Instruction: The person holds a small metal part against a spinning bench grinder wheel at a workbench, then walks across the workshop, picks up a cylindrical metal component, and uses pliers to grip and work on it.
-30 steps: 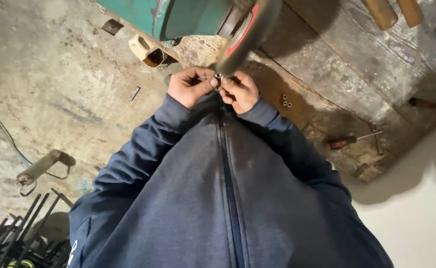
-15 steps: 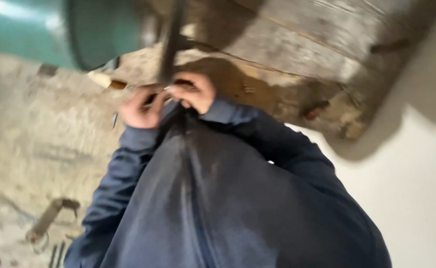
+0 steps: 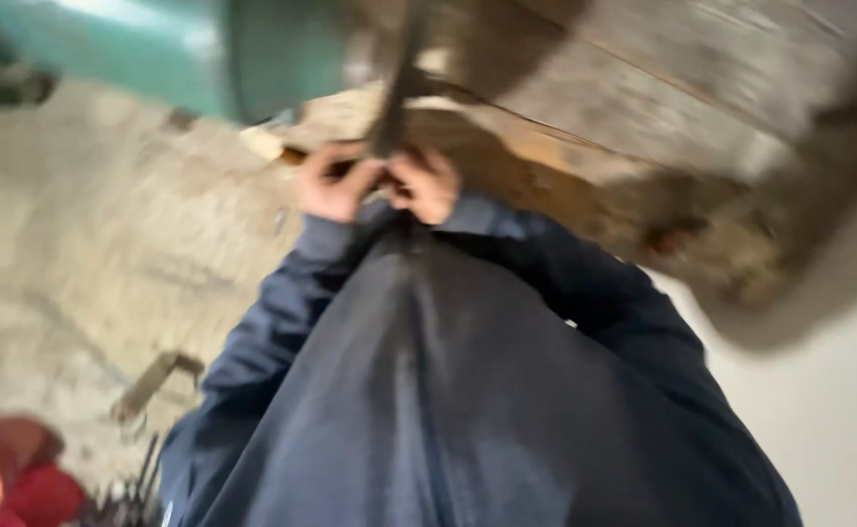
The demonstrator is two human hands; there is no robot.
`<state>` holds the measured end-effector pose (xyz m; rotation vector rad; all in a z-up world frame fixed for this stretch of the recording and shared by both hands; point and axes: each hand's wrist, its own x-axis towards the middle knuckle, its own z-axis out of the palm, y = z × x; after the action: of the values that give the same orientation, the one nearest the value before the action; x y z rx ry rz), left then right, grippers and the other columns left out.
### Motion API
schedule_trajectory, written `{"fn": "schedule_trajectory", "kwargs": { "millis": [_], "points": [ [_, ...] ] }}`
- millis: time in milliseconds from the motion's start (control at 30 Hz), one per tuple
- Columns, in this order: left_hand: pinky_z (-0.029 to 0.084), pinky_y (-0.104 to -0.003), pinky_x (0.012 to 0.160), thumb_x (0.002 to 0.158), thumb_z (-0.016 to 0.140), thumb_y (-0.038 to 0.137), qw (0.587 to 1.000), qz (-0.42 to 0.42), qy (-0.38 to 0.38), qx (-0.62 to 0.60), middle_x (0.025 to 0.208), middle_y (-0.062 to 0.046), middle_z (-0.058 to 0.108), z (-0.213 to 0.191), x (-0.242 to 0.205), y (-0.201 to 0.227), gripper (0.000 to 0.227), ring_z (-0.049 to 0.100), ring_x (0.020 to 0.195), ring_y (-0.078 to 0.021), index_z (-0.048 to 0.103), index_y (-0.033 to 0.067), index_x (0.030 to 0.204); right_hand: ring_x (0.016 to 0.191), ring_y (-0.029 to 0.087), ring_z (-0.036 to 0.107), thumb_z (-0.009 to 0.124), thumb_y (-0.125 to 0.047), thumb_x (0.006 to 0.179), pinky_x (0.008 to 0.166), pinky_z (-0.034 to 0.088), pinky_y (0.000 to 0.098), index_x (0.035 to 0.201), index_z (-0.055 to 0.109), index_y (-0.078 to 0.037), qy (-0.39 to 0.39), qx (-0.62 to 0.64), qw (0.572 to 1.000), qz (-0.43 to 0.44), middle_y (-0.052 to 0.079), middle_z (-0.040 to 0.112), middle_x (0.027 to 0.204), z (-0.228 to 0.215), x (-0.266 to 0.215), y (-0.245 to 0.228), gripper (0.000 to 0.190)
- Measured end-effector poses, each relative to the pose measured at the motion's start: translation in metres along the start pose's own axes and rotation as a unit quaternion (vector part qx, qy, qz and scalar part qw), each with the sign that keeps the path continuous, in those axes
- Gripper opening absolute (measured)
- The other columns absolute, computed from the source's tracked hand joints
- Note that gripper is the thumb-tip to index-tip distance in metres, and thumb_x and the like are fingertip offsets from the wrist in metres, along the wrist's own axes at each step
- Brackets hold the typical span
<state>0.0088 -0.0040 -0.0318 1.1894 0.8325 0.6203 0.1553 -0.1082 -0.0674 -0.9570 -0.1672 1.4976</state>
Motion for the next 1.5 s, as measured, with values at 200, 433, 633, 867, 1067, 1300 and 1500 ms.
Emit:
{"fn": "schedule_trajectory", "kwargs": {
  "millis": [200,433,633,867,1067,1300,1500],
  "points": [
    [0.062,-0.034,0.058,0.095,0.073,-0.001,0.978,-0.047,-0.027,-0.201,0.084,-0.013,0.073,0.019,0.005,0.034,0.011,0.073,0.065,-0.0197,0.065,-0.0052,0.101,0.075,0.014,0.063,0.060,-0.029,0.106,0.056,0.046,0.0261,0.117,0.063,-0.006,0.012,0.029,0.999,0.038,0.005,0.065,0.089,0.000,0.001,-0.007,0.025],
    [0.060,-0.031,0.061,0.097,0.076,-0.001,0.991,-0.009,-0.005,-0.131,0.086,-0.012,0.072,0.016,0.005,0.026,0.013,0.071,0.067,-0.0173,0.066,-0.0078,0.101,0.080,0.013,0.061,0.062,-0.030,0.107,0.061,0.046,0.0269,0.124,0.063,-0.005,-0.023,0.075,0.996,0.032,0.004,0.065,0.095,-0.002,-0.002,-0.005,0.030],
    [0.061,-0.032,0.062,0.096,0.077,-0.003,0.996,0.006,0.000,-0.089,0.089,-0.013,0.070,0.016,0.004,0.032,0.011,0.071,0.070,-0.0172,0.068,-0.0087,0.099,0.081,0.015,0.062,0.064,-0.025,0.107,0.063,0.047,0.0283,0.122,0.063,-0.008,-0.014,0.082,0.997,0.007,0.003,0.065,0.096,-0.009,-0.001,0.000,0.022],
    [0.061,-0.031,0.070,0.096,0.076,-0.002,0.992,-0.005,-0.024,-0.126,0.092,-0.011,0.072,0.013,0.003,0.027,0.014,0.072,0.075,-0.0171,0.066,-0.0062,0.105,0.081,0.015,0.063,0.066,-0.023,0.106,0.063,0.047,0.0275,0.120,0.064,-0.006,-0.007,0.062,0.998,-0.002,0.005,0.068,0.104,-0.009,-0.001,-0.002,0.022],
    [0.057,-0.032,0.085,0.099,0.076,0.007,0.985,0.120,-0.041,0.114,0.104,-0.011,0.071,-0.007,-0.016,0.042,0.025,0.069,0.095,-0.0161,0.071,-0.0016,0.122,0.075,0.013,0.061,0.065,-0.021,0.104,0.059,0.045,0.0249,0.119,0.065,-0.004,-0.031,0.007,0.999,0.038,0.005,0.067,0.099,-0.010,-0.006,-0.010,0.022],
    [0.056,-0.029,0.079,0.104,0.070,0.015,0.998,0.001,-0.030,0.062,0.099,-0.006,0.074,-0.079,-0.042,-0.059,0.018,0.068,0.089,-0.0120,0.074,0.0016,0.116,0.069,0.005,0.057,0.067,-0.016,0.103,0.058,0.044,0.0188,0.117,0.068,-0.004,-0.037,-0.304,0.949,0.080,0.000,0.066,0.088,0.018,-0.018,-0.016,0.019],
    [0.057,-0.028,0.062,0.096,0.075,0.020,0.953,-0.204,0.213,0.075,0.081,-0.005,0.074,-0.193,-0.074,-0.247,0.018,0.069,0.066,-0.0127,0.078,0.0033,0.103,0.071,0.005,0.057,0.064,-0.015,0.106,0.058,0.043,0.0190,0.118,0.068,-0.003,0.002,-0.298,0.949,0.100,0.000,0.066,0.089,-0.004,-0.030,0.001,0.018]
  ]
}}
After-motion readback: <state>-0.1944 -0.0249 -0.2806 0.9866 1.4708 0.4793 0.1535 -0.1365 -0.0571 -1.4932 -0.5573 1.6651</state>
